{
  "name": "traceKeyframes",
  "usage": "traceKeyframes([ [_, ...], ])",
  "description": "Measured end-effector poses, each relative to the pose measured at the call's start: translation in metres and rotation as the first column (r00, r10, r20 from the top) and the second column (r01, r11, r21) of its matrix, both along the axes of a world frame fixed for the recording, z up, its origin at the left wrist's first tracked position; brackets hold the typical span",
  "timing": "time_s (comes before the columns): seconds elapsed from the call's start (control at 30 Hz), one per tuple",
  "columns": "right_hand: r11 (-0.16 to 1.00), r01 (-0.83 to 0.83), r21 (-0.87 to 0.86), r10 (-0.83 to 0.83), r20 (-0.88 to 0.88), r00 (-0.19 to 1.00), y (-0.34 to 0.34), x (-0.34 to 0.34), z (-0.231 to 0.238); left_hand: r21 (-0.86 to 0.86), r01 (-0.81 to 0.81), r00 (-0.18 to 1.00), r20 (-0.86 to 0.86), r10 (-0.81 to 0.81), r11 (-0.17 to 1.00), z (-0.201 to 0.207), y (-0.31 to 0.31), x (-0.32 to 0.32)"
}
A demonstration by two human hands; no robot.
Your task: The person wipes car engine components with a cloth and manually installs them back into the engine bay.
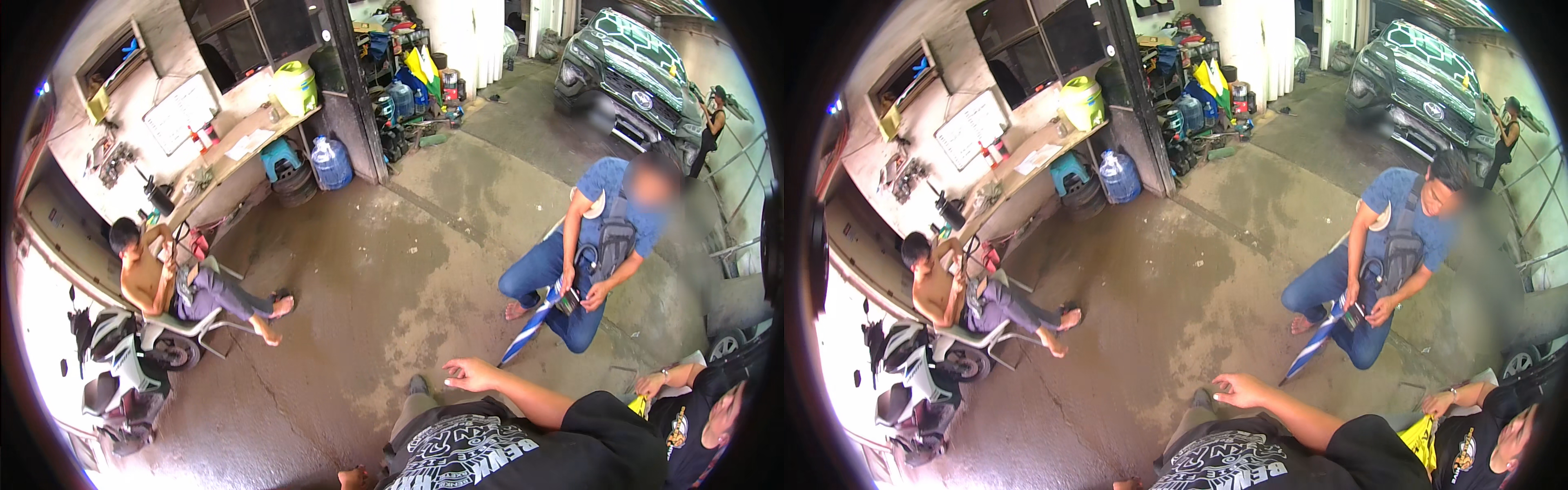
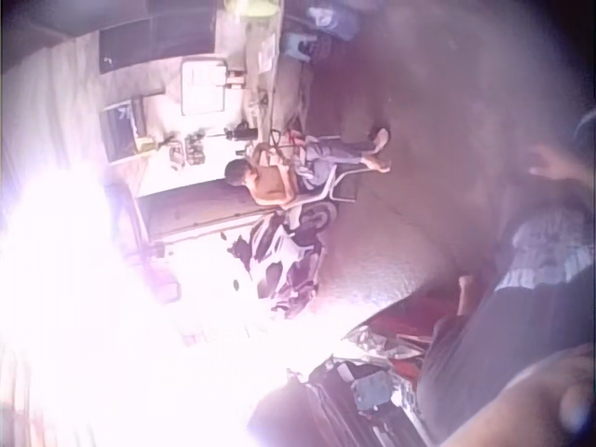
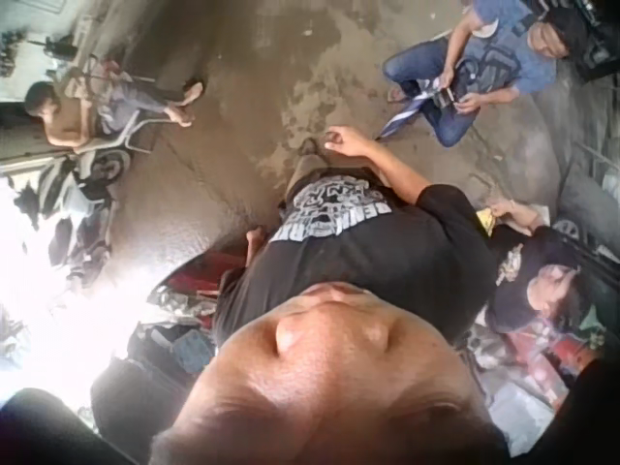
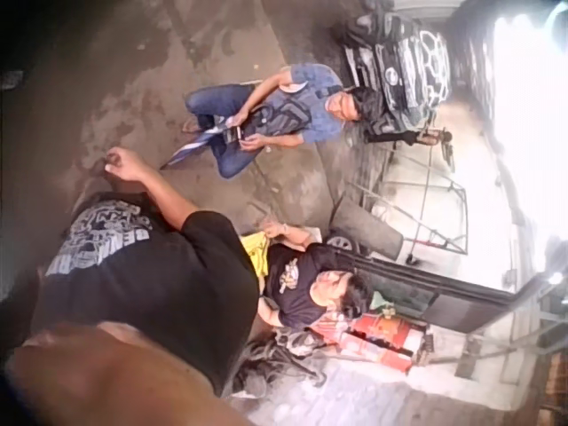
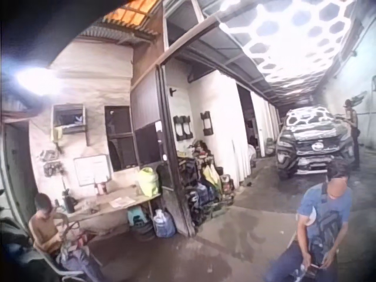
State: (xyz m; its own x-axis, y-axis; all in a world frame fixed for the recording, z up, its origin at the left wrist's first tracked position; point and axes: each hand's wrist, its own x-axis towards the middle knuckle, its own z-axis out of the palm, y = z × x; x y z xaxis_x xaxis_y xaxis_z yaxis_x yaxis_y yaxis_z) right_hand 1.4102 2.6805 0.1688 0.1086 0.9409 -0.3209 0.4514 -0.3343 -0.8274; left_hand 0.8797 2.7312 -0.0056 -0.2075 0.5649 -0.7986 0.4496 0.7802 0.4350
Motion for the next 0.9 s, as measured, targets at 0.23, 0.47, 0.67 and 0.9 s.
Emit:
traceKeyframes([
  [0.23,0.965,0.259,0.04,-0.258,-0.023,0.966,0.118,0.128,0.018,0.104,-0.003,0.99,0.143,-0.012,0.995,0.035,0.304,0.241],
  [0.47,0.872,0.48,0.102,-0.475,-0.066,0.877,0.224,0.31,-0.041,0.16,0.156,0.961,0.202,-0.187,0.975,0.055,0.518,0.482],
  [0.67,0.892,0.442,0.094,-0.447,0.04,0.894,0.347,0.51,-0.004,-0.035,0.112,0.966,0.24,-0.1,0.993,0.049,0.622,0.611],
  [0.9,0.84,0.527,0.134,-0.531,-0.003,0.847,0.488,0.73,0.001,-0.21,-0.276,0.913,0.249,0.324,0.938,0.051,0.686,0.785],
])
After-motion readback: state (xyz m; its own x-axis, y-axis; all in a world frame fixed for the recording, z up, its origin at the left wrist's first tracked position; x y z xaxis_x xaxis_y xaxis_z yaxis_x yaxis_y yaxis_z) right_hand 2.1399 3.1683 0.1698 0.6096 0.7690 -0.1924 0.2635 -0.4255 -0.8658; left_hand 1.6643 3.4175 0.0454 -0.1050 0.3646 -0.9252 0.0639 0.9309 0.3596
